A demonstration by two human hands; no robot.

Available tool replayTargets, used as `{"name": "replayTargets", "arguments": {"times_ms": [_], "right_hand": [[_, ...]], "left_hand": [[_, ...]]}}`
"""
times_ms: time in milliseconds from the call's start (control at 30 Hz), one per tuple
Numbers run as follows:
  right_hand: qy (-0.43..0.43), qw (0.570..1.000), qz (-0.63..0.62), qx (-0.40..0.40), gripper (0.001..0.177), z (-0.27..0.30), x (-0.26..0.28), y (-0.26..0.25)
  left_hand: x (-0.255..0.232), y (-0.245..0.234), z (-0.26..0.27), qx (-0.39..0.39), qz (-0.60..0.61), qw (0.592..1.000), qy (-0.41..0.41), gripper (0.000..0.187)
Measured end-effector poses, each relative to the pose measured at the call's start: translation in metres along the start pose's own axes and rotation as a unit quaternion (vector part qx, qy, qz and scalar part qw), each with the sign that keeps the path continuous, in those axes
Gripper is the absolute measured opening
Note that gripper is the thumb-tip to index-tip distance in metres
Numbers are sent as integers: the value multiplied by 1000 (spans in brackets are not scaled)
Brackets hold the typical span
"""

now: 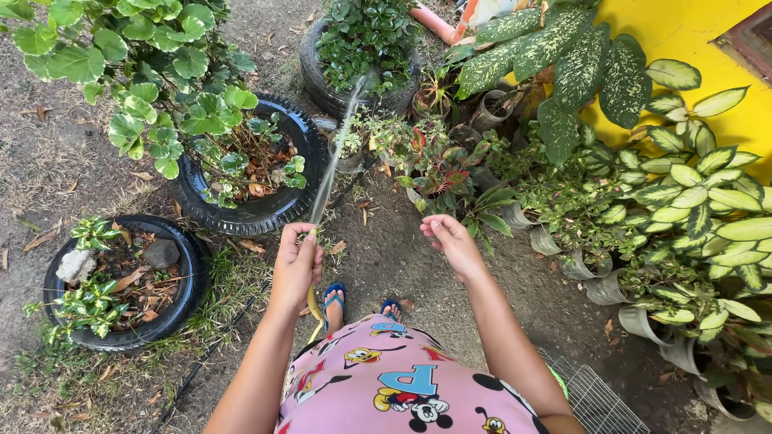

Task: Watering several potted plants and plants in tire planters in an outdoor garden using a hose.

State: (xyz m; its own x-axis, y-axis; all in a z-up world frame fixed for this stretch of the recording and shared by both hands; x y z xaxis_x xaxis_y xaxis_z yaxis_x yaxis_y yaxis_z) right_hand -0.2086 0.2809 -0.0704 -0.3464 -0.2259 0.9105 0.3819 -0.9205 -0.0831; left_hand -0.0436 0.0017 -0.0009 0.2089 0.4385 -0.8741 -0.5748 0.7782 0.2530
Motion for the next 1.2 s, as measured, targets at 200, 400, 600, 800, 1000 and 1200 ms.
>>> {"name": "replayTargets", "arguments": {"times_ms": [200,400,600,800,1000,1200], "right_hand": [[0,1000,-5,2,25,-4,-4,-1],[-1,1000,-4,6,25,-6,-4,-1],[-3,1000,0,5,26,-8,-7,0],[1,1000,1,1,26,-5,-2,5],[12,1000,9,-3,27,-3,4,11],[13,1000,4,-4,27,-3,7,16]], "left_hand": [[-1,1,0,3,2,1000,8,12],[0,-2,-3,-15,6,999,37,13],[-5,-11,-7,-45,12,998,47,14],[-5,-18,-9,-52,8,998,42,14],[-3,-20,-9,-44,0,999,30,14],[-6,-27,-11,-51,11,998,33,14]]}}
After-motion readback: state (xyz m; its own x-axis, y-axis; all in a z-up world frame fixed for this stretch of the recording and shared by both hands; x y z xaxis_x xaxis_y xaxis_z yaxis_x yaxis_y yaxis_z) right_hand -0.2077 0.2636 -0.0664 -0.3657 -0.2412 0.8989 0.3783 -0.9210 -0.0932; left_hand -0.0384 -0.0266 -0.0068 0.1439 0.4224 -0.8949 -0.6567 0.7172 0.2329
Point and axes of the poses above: each hand's wrist, its own z-axis away from the middle knuckle, its own y-axis out of the palm, x = y × z, the point moved 3 cm from there along -z, towards the middle knuckle, and after that the axes turned 5 degrees about -x, right-handed, at the moved point
